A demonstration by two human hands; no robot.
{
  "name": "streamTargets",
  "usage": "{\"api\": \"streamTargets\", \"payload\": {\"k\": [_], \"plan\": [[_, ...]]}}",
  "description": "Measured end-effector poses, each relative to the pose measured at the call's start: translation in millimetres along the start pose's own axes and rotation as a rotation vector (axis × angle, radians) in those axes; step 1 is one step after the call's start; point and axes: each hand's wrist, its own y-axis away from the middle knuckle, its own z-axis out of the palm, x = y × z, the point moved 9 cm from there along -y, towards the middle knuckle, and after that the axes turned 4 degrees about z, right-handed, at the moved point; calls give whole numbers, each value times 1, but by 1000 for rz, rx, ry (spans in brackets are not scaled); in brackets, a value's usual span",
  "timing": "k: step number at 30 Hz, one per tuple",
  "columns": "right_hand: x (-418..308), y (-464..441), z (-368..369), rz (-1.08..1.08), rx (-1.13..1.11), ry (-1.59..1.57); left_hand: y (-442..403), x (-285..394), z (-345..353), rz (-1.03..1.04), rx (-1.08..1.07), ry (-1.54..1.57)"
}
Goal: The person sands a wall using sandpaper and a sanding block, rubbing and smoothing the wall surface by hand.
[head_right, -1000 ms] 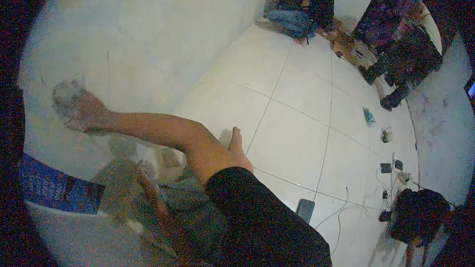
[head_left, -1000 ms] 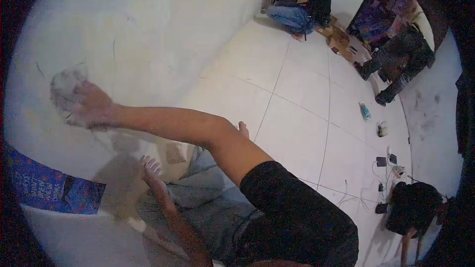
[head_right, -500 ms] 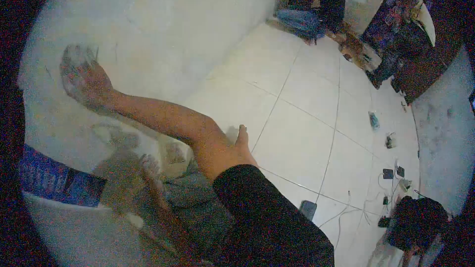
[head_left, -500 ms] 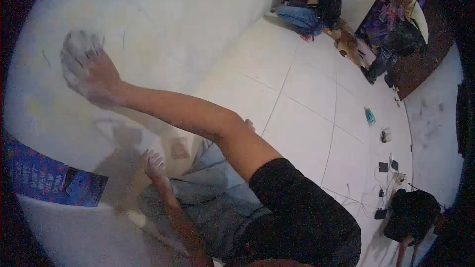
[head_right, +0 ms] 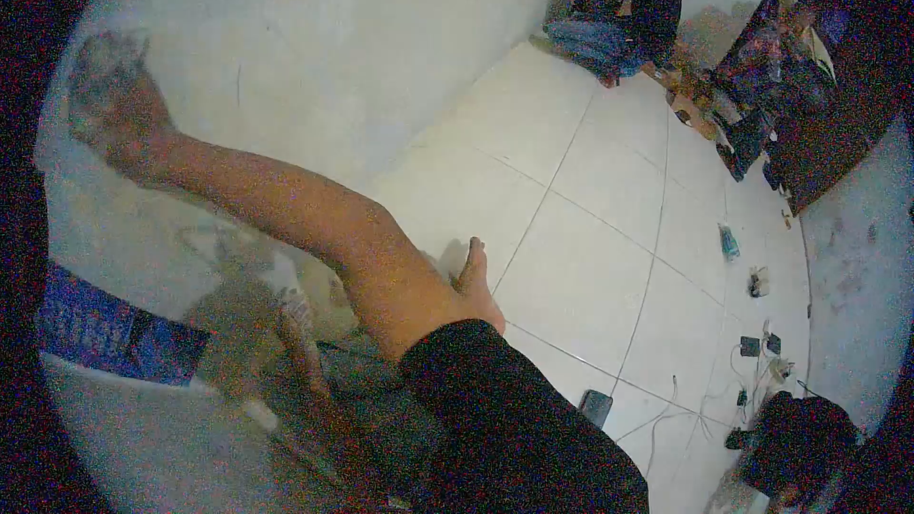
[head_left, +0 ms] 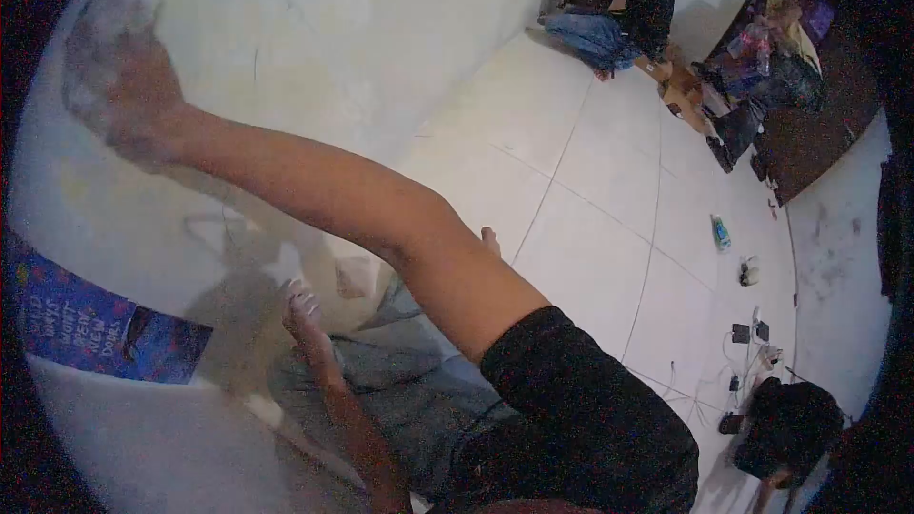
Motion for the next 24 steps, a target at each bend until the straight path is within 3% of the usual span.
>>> {"api": "streamTargets", "payload": {"k": [1,3,6,8,12,14,15,17,18,19,21,23,24], "plan": [[8,2,-18,87,67,-52,1,1,2,-1,3,1],[12,32,-26,14,92,-25,-2,-2,0,5,-2,0],[-10,86,-25,-121,158,436,-1,-2,3,7,-7,-1],[-9,106,1,-75,-142,195,1,-4,4,9,-6,-1],[-30,79,7,-112,-115,-41,5,-3,4,11,-2,-11],[-52,53,-3,-384,48,202,2,-3,1,24,-3,-15],[-53,33,-1,-378,46,201,2,-2,0,34,-5,-26],[-23,4,-18,-49,190,-52,0,3,-1,144,-59,-36],[-8,1,-24,61,241,-140,3,11,3,338,-148,-7],[1,5,-27,82,193,-53,11,28,11,333,-148,-6],[8,24,-28,94,142,35,16,32,13,3,26,-37],[13,61,-25,95,194,306,14,25,15,6,11,12],[13,80,-25,91,197,300,12,23,14,9,8,36]]}}
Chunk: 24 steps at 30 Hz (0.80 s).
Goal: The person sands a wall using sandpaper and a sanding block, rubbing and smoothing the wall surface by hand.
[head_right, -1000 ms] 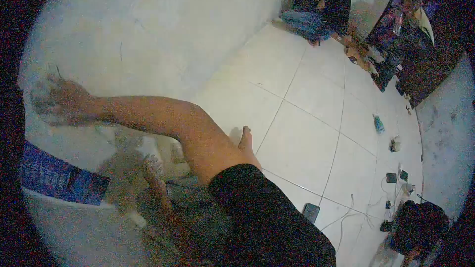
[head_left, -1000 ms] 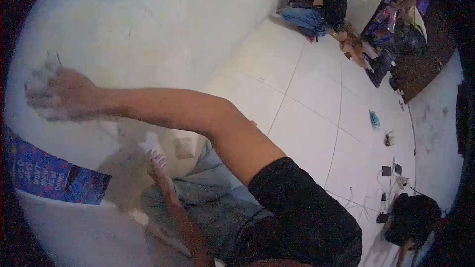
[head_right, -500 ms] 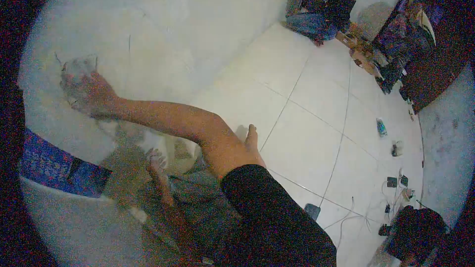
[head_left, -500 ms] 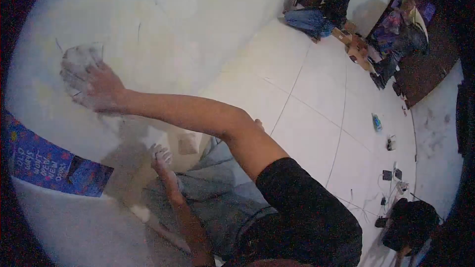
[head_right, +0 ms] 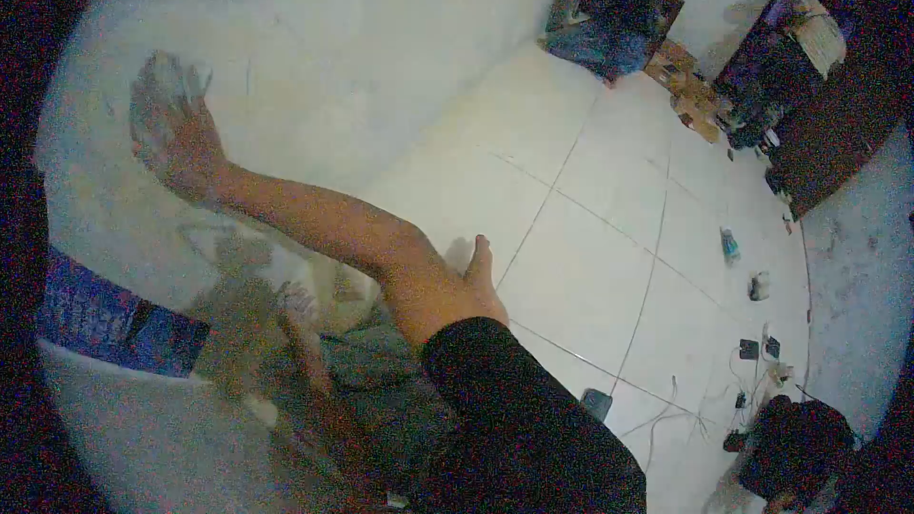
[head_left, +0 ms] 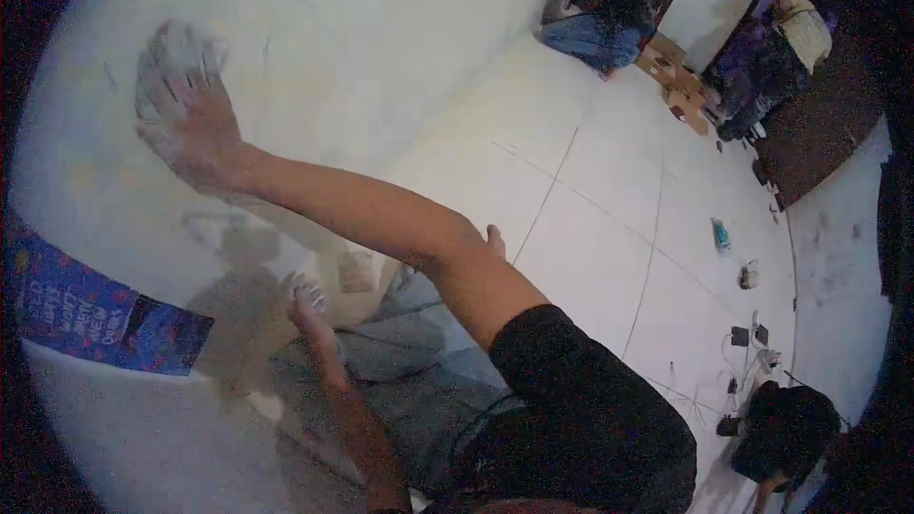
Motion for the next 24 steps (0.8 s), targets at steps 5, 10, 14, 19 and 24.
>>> {"api": "streamTargets", "payload": {"k": [5,10,14,19,24], "plan": [[-18,34,48,-156,-458,-290,-14,-18,1,-52,2,-21],[-40,-48,33,-295,-119,-135,-22,-31,-12,-9,32,44],[9,-62,10,56,51,-199,-46,-54,-20,55,-8,-42],[-3,9,-7,-134,-217,30,-27,-31,-9,-3,1,12],[-36,12,45,-263,-342,-198,-4,3,-1,-44,78,-63]]}}
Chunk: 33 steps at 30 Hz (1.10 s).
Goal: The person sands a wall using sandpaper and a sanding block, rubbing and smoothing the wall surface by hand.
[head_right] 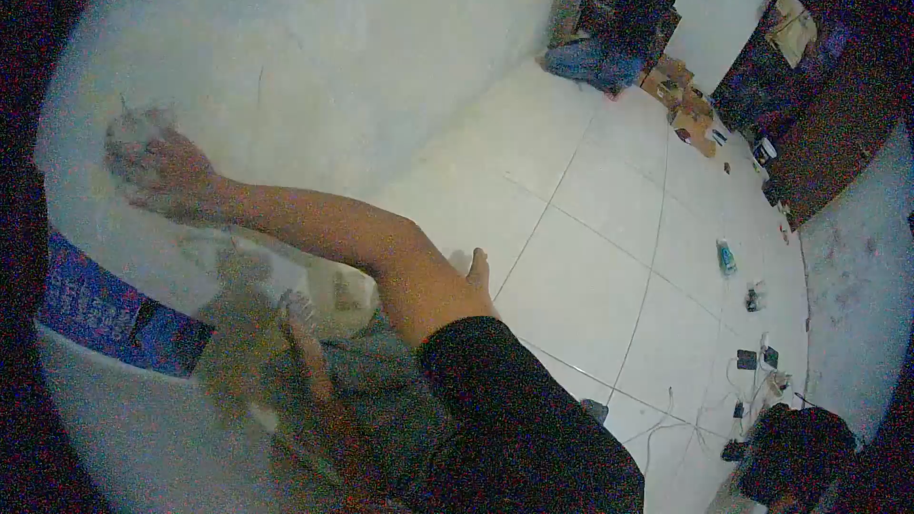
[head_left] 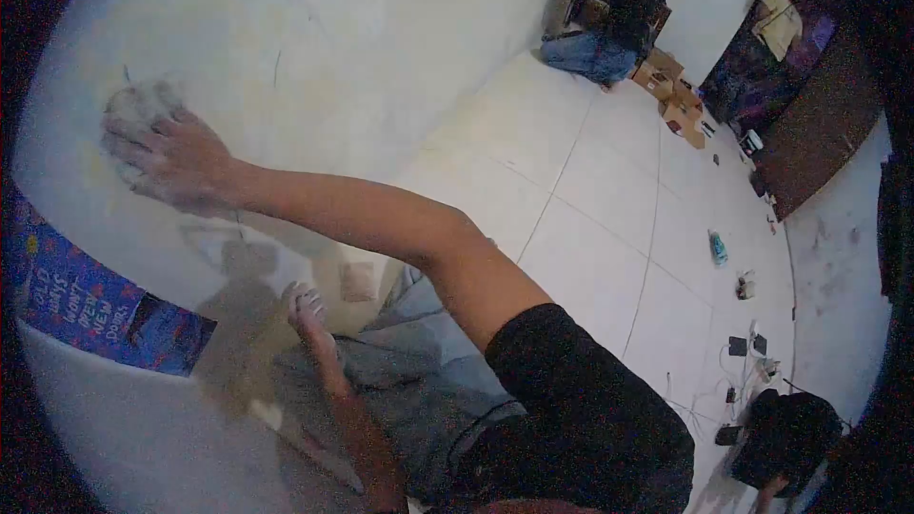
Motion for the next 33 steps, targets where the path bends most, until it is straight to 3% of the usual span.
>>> {"api": "streamTargets", "payload": {"k": [3,4,6,9,11,13,14,16,17,19,20,21,23,24,25,26,29,31,32,33], "plan": [[-28,-49,-26,-237,245,445,-67,-79,-26,53,-68,-28],[-22,-57,-30,-238,244,444,-55,-64,-19,53,-68,-27],[30,-70,-45,187,237,-102,-25,-26,-12,151,-46,78],[37,-48,-79,241,297,83,7,9,0,183,-124,119],[30,-13,-63,67,177,509,8,15,6,157,-107,125],[25,16,-68,168,16,153,9,11,5,126,-68,124],[23,26,-66,170,14,123,5,-3,7,75,-80,155],[3,36,-42,59,-126,138,10,-9,11,-54,-128,188],[-2,29,-37,44,-118,89,-4,-29,9,-53,-143,180],[-28,6,-29,-232,16,351,-42,-88,-1,12,-139,146],[-31,-9,-24,-248,31,291,-35,-86,-14,29,-78,154],[-15,-26,-14,-98,-94,85,-21,-81,-6,86,-56,231],[-7,-53,-30,19,-73,19,0,-40,6,163,2,315],[-13,-61,-59,2,86,150,24,6,13,163,3,180],[-1,-62,-64,125,-2,189,38,31,14,153,2,45],[13,-59,-71,218,33,91,-1,-40,11,96,-32,180],[43,-19,-36,117,26,241,10,0,8,197,-46,152],[26,12,-58,173,188,251,2,-16,16,167,-42,178],[16,25,-60,162,191,243,0,-25,20,125,-51,196],[8,36,-49,133,50,283,4,-17,20,133,-45,203]]}}
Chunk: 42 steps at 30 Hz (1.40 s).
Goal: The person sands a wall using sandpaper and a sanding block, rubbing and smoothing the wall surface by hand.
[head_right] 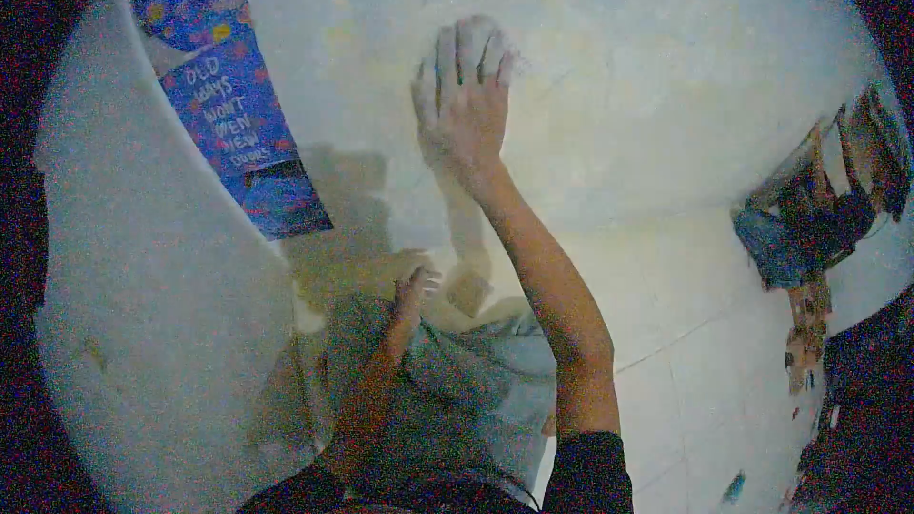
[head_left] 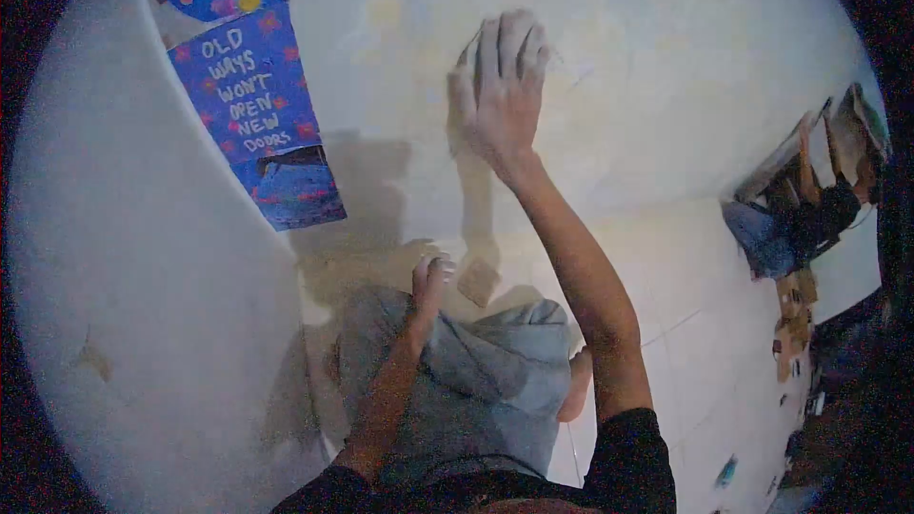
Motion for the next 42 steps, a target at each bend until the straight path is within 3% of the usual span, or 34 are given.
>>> {"api": "streamTargets", "payload": {"k": [1,6,8,9,11,15,17,18,20,21,23,24,26,28,30,32,34,37,40,42], "plan": [[-7,6,11,-47,-132,47,6,9,0,-12,13,-8],[-35,-61,14,-208,-19,-4,-15,-16,-20,117,67,-188],[-16,-97,-8,-14,148,-65,-20,-23,-15,123,-27,-147],[-12,-100,-9,-9,152,-73,-23,-26,-19,126,-21,-154],[17,-104,-15,213,81,-238,-22,-30,-16,183,-55,13],[24,-34,-9,215,225,-95,7,14,-10,71,82,-9],[7,-3,11,180,-6,30,-3,-18,-12,81,-3,-11],[-1,1,7,181,-1,32,-12,-36,-15,83,-8,-13],[-27,5,24,14,-224,26,-25,-36,-12,390,-68,-189],[-28,-4,21,20,-212,30,-25,-35,-12,397,-77,-196],[-39,-35,10,-84,-156,-31,-32,-52,-16,161,-82,7],[-35,-50,10,-82,-153,-31,-31,-45,-14,163,-84,4],[-14,-78,-7,50,6,-31,-25,-37,-21,77,52,-155],[-3,-76,-17,120,47,-77,-26,-40,-21,126,19,-131],[21,-46,-9,368,22,-169,-30,-42,-23,178,-13,-107],[23,-8,-3,299,98,-130,-31,-55,-16,68,-132,92],[5,19,12,213,-134,-33,-14,-38,-10,79,-121,89],[-16,18,16,127,-229,-52,-12,-27,-4,61,-73,61],[-17,-21,13,-13,-211,-31,-24,-42,-14,-19,10,-39],[0,-58,-6,75,-94,-61,-42,-65,-32,-67,58,-116]]}}
